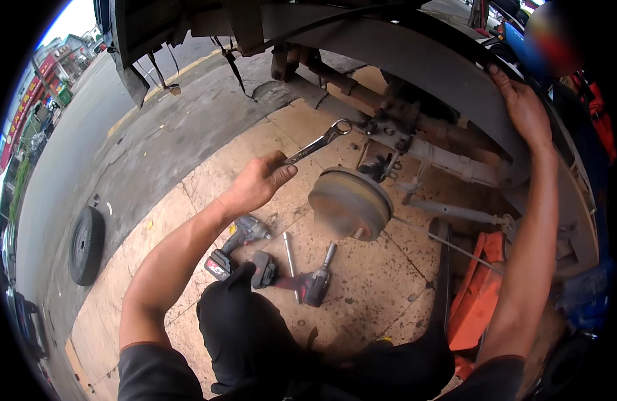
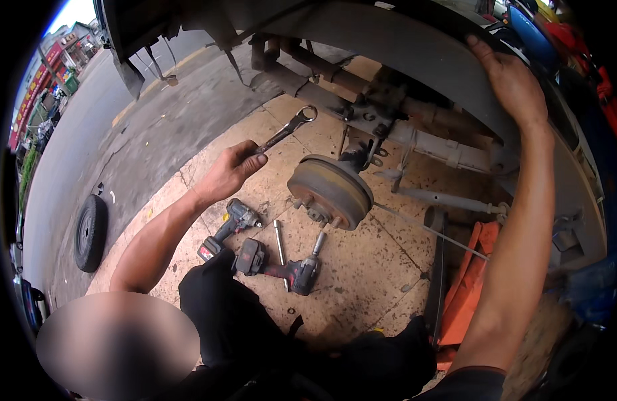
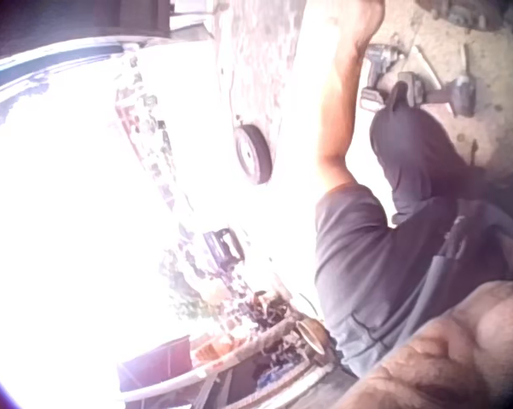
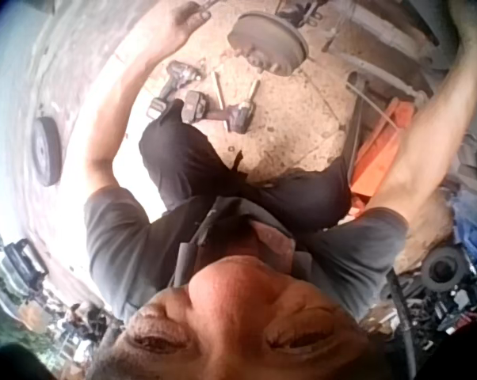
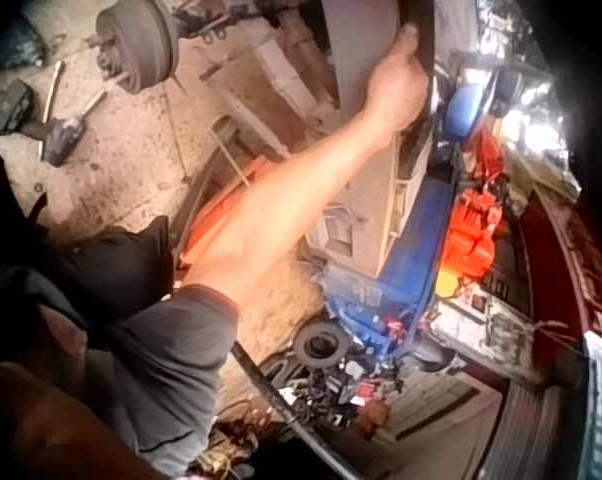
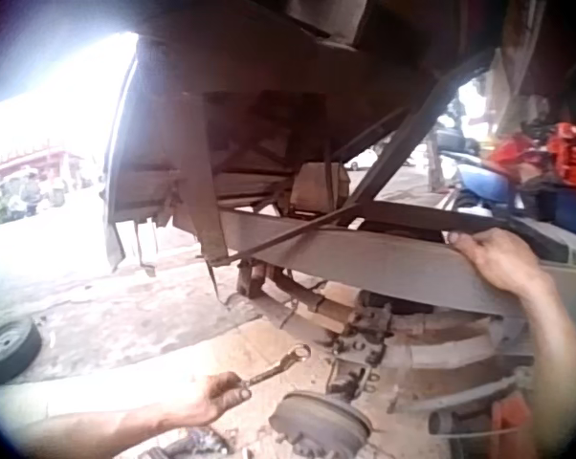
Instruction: The person removes nuts and a bracket from a U-bolt on a vehicle's axle using a wrench and then pulls the U-bolt off by hand.
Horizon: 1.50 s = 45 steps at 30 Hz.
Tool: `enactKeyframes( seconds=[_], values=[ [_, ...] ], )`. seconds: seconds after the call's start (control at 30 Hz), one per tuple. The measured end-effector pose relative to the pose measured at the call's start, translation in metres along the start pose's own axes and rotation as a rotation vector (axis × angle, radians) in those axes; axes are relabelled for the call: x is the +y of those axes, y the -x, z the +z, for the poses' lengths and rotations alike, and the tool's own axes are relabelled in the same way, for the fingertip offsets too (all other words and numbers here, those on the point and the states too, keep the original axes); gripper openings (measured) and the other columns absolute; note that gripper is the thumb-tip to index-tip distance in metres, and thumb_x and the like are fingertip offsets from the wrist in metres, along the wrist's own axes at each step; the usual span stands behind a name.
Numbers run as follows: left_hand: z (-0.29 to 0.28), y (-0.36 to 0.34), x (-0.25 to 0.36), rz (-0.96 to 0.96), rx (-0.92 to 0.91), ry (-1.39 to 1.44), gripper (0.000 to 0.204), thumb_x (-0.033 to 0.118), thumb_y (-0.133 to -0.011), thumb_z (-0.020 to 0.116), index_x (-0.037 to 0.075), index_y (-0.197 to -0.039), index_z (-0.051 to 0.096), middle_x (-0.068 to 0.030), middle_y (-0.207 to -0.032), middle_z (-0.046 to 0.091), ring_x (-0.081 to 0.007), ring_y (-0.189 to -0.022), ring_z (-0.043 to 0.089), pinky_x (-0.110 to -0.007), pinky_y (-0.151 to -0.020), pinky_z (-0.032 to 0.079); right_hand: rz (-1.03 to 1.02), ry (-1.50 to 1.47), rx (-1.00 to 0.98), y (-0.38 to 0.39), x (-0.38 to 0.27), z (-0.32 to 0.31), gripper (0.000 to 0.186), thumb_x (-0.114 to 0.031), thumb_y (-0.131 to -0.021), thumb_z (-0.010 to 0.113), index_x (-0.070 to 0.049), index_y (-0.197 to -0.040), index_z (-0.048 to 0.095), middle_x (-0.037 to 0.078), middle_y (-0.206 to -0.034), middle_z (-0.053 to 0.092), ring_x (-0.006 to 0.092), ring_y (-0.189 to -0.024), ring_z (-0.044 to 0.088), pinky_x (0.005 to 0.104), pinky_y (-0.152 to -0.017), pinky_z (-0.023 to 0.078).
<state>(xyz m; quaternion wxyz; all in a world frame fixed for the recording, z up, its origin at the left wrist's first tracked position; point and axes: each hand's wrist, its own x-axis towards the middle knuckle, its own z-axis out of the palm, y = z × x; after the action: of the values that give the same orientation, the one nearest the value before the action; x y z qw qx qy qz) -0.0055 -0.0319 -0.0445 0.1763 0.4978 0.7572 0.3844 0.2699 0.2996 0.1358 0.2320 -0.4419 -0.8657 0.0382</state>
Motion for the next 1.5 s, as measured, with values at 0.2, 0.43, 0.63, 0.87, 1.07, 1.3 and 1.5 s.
enactKeyframes(
  seconds=[0.2,0.43,0.63,0.87,1.07,1.3,1.5],
  values=[
    [-0.01,-0.034,0.032,-0.057,-0.102,-0.68,0.037,0.037,-0.092,0.06,0.0,-0.093,0.065,-0.021,-0.072,0.064,-0.0354,-0.071,0.065,-0.045,-0.069,0.049,-0.048,-0.001,0.009,-0.003,0.003,0.001,0.083,-0.079,-0.085,0.036,-0.008,-0.105,0.074,0.022,-0.099,0.07,0.034,-0.098,0.067,0.0391,-0.091,0.047],
    [-0.008,-0.107,0.036,0.308,-0.028,-0.996,0.027,0.026,-0.088,0.054,0.004,-0.079,0.067,-0.02,-0.074,0.066,-0.0378,-0.072,0.066,-0.046,-0.067,0.053,-0.044,-0.024,0.059,-0.007,0.012,0.006,0.088,-0.081,-0.083,0.04,-0.002,-0.104,0.072,0.017,-0.085,0.069,0.0286,-0.091,0.067,0.0338,-0.087,0.046],
    [-0.007,-0.137,0.025,0.391,-0.005,-1.059,0.026,0.023,-0.086,0.054,0.004,-0.073,0.067,-0.0184,-0.071,0.066,-0.035,-0.07,0.067,-0.044,-0.064,0.053,-0.047,-0.047,0.091,-0.009,0.018,0.011,0.088,-0.082,-0.082,0.04,-0.003,-0.104,0.073,0.017,-0.085,0.069,0.0276,-0.089,0.067,0.0342,-0.087,0.046],
    [-0.014,-0.178,0.024,0.52,-0.051,-1.154,0.027,0.022,-0.087,0.053,0.006,-0.07,0.066,-0.0166,-0.071,0.067,-0.0324,-0.07,0.068,-0.04,-0.067,0.054,0.002,-0.051,0.119,-0.008,0.016,0.013,0.091,-0.085,-0.08,0.041,-0.004,-0.106,0.073,0.015,-0.085,0.069,0.0246,-0.089,0.067,0.0326,-0.086,0.045],
    [-0.011,-0.172,0.025,0.442,-0.005,-1.169,0.027,0.021,-0.086,0.052,0.006,-0.069,0.066,-0.0163,-0.072,0.068,-0.0327,-0.071,0.068,-0.041,-0.064,0.054,-0.036,-0.022,0.113,-0.011,0.021,0.012,0.091,-0.084,-0.081,0.039,-0.004,-0.106,0.073,0.015,-0.086,0.069,0.0254,-0.091,0.067,0.0328,-0.087,0.045],
    [-0.003,-0.156,0.033,0.313,0.023,-1.144,0.024,0.018,-0.084,0.051,0.006,-0.075,0.069,-0.0181,-0.075,0.068,-0.034,-0.074,0.068,-0.043,-0.066,0.054,-0.045,0.027,0.075,-0.012,0.027,0.007,0.091,-0.084,-0.083,0.034,-0.005,-0.107,0.073,0.016,-0.092,0.07,0.027,-0.097,0.068,0.0345,-0.088,0.046],
    [-0.004,-0.13,0.039,0.131,0.057,-1.095,0.024,0.014,-0.084,0.05,0.003,-0.082,0.071,-0.0228,-0.083,0.068,-0.0389,-0.08,0.068,-0.046,-0.075,0.053,0.017,0.031,0.153,0.048,-0.037,-0.013,0.084,-0.078,-0.086,0.037,-0.004,-0.095,0.075,0.026,-0.099,0.069,0.0377,-0.108,0.063,0.0462,-0.095,0.046]
  ],
)
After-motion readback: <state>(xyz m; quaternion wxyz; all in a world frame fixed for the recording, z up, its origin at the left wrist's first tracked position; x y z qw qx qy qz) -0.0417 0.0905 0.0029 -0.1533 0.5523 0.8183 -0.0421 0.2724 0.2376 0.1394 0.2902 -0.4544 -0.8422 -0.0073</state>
